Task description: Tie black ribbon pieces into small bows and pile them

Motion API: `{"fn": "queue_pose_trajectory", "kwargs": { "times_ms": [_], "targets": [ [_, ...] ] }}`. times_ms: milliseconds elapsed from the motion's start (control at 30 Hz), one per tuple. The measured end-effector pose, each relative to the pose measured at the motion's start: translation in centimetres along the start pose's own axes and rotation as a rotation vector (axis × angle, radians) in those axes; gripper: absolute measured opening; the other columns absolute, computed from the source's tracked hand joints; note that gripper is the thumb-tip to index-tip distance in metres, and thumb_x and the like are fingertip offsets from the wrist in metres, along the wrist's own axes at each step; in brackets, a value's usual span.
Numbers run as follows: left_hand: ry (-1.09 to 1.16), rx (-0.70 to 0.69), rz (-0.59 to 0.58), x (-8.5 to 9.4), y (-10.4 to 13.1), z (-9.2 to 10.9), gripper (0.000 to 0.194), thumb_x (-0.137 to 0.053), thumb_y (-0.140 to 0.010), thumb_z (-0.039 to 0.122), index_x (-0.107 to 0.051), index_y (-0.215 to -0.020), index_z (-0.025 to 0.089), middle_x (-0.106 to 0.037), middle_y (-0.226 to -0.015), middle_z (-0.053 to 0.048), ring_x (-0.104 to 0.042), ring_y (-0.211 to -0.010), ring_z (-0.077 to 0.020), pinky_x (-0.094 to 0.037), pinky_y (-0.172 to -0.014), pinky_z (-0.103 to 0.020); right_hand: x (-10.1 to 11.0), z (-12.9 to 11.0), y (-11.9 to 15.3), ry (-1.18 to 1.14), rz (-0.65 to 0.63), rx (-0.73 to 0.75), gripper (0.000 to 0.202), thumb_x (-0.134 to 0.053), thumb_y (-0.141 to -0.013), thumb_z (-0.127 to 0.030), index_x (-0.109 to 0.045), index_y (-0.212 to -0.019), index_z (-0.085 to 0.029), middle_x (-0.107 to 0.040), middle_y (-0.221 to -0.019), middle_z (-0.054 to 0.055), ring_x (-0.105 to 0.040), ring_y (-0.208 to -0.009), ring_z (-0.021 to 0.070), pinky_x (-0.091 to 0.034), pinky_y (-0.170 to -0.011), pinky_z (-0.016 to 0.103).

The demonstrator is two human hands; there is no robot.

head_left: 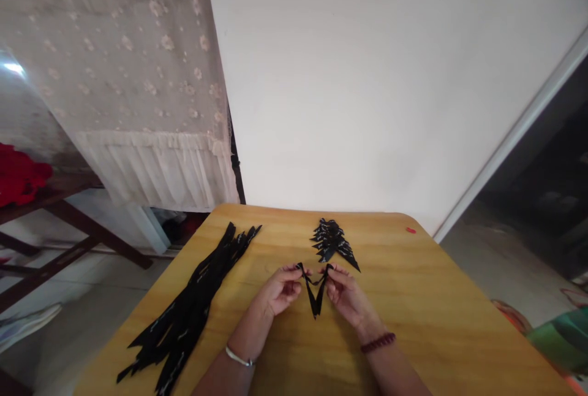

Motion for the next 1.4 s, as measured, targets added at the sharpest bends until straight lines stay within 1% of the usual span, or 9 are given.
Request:
{"fn": "queue_pose_trajectory", "kwargs": {
  "times_ms": [100, 200, 333, 567, 800, 900, 1033, 1233, 1400],
  "targets": [
    [-0.035, 0.011, -0.062, -0.1, 0.1, 0.0, 0.007, -0.057, -0.066, 0.005, -0.060, -0.070, 0.009, -0.066, -0.075, -0.005, -0.041, -0.027, 0.0015, -0.021, -0.023, -0.008, -0.1, 0.0, 0.1, 0.019, -0.007, -0.004, 0.012, -0.065, -0.059, -0.008, -0.058, -0.067, -0.014, -0.066, -0.067, 0.001, -0.041, -0.033, -0.0003, -0.034, -0.032, 0.009],
    [-0.040, 0.016, -0.089, -0.2, 0.0, -0.1, 0.007, -0.056, -0.068, 0.005, -0.060, -0.072, 0.008, -0.066, -0.072, -0.006, -0.051, -0.035, -0.0027, -0.033, -0.029, -0.009, -0.2, 0.1, 0.2, 0.048, -0.028, -0.013, 0.013, -0.066, -0.060, -0.010, -0.058, -0.068, -0.014, -0.066, -0.066, 0.001, -0.043, -0.034, 0.0003, -0.034, -0.032, 0.009],
    [-0.073, 0.020, -0.055, 0.0, 0.0, -0.3, 0.009, -0.054, -0.070, 0.004, -0.061, -0.076, 0.004, -0.066, -0.067, -0.010, -0.063, -0.058, -0.0129, -0.049, -0.049, -0.015, -0.6, 0.4, 0.4, 0.093, -0.058, -0.034, 0.013, -0.067, -0.062, -0.013, -0.057, -0.070, -0.015, -0.066, -0.063, 0.003, -0.057, -0.046, 0.0067, -0.038, -0.036, 0.009],
    [-0.050, -0.038, -0.100, -0.4, -0.1, 0.1, 0.014, -0.053, -0.070, 0.001, -0.060, -0.083, 0.002, -0.066, -0.078, -0.013, -0.063, -0.075, -0.0161, -0.050, -0.068, -0.017, -0.5, 0.6, 0.2, 0.095, -0.056, -0.023, 0.014, -0.069, -0.061, -0.012, -0.060, -0.073, -0.011, -0.066, -0.062, 0.002, -0.060, -0.051, 0.0072, -0.045, -0.045, 0.010],
    [-0.058, -0.028, -0.050, 0.1, -0.3, -0.1, 0.007, -0.053, -0.071, 0.003, -0.059, -0.075, 0.005, -0.066, -0.073, -0.010, -0.064, -0.070, -0.0143, -0.050, -0.062, -0.016, -0.3, 0.8, 0.3, 0.105, -0.060, -0.024, 0.012, -0.069, -0.061, -0.012, -0.061, -0.069, -0.014, -0.065, -0.062, 0.001, -0.060, -0.052, 0.0078, -0.046, -0.047, 0.012],
    [-0.096, 0.004, -0.032, 0.0, -0.2, -0.2, 0.004, -0.057, -0.068, 0.004, -0.058, -0.071, 0.006, -0.066, -0.068, -0.009, -0.062, -0.052, -0.0105, -0.046, -0.043, -0.012, -0.6, 0.7, 0.5, 0.136, -0.102, -0.014, 0.008, -0.067, -0.064, -0.013, -0.060, -0.068, -0.014, -0.065, -0.063, 0.002, -0.056, -0.047, 0.0057, -0.043, -0.043, 0.011],
    [-0.081, -0.003, -0.006, 0.2, -0.2, 0.0, 0.008, -0.059, -0.063, 0.002, -0.056, -0.066, 0.009, -0.064, -0.060, -0.003, -0.044, -0.027, -0.0010, -0.028, -0.025, -0.008, -0.6, 0.5, 0.5, 0.129, -0.104, -0.008, 0.008, -0.065, -0.066, -0.013, -0.059, -0.070, -0.015, -0.065, -0.065, 0.002, -0.048, -0.041, 0.0026, -0.039, -0.039, 0.010],
    [-0.139, 0.026, -0.043, 0.3, -0.1, -0.1, 0.007, -0.058, -0.067, 0.005, -0.059, -0.074, 0.006, -0.066, -0.070, -0.010, -0.062, -0.055, -0.0109, -0.048, -0.045, -0.014, -0.2, 0.9, 0.4, 0.126, -0.083, -0.046, 0.011, -0.066, -0.065, -0.014, -0.057, -0.071, -0.017, -0.064, -0.060, -0.001, -0.049, -0.038, 0.0029, -0.038, -0.037, 0.010],
    [-0.158, 0.025, -0.069, -0.2, 0.2, -0.1, 0.011, -0.055, -0.070, 0.004, -0.060, -0.080, 0.003, -0.067, -0.076, -0.013, -0.063, -0.063, -0.0114, -0.050, -0.060, -0.015, -0.4, 0.9, 0.4, 0.128, -0.091, -0.048, 0.011, -0.067, -0.064, -0.015, -0.058, -0.070, -0.015, -0.064, -0.059, 0.001, -0.053, -0.042, 0.0041, -0.038, -0.037, 0.009]
  ]
}}
Point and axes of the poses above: each hand's wrist, its own y-axis away from the middle knuckle, its own x-axis out of the back of the hand, z = x × y, the point moved 6 cm from there along -y, towards the middle knuckle
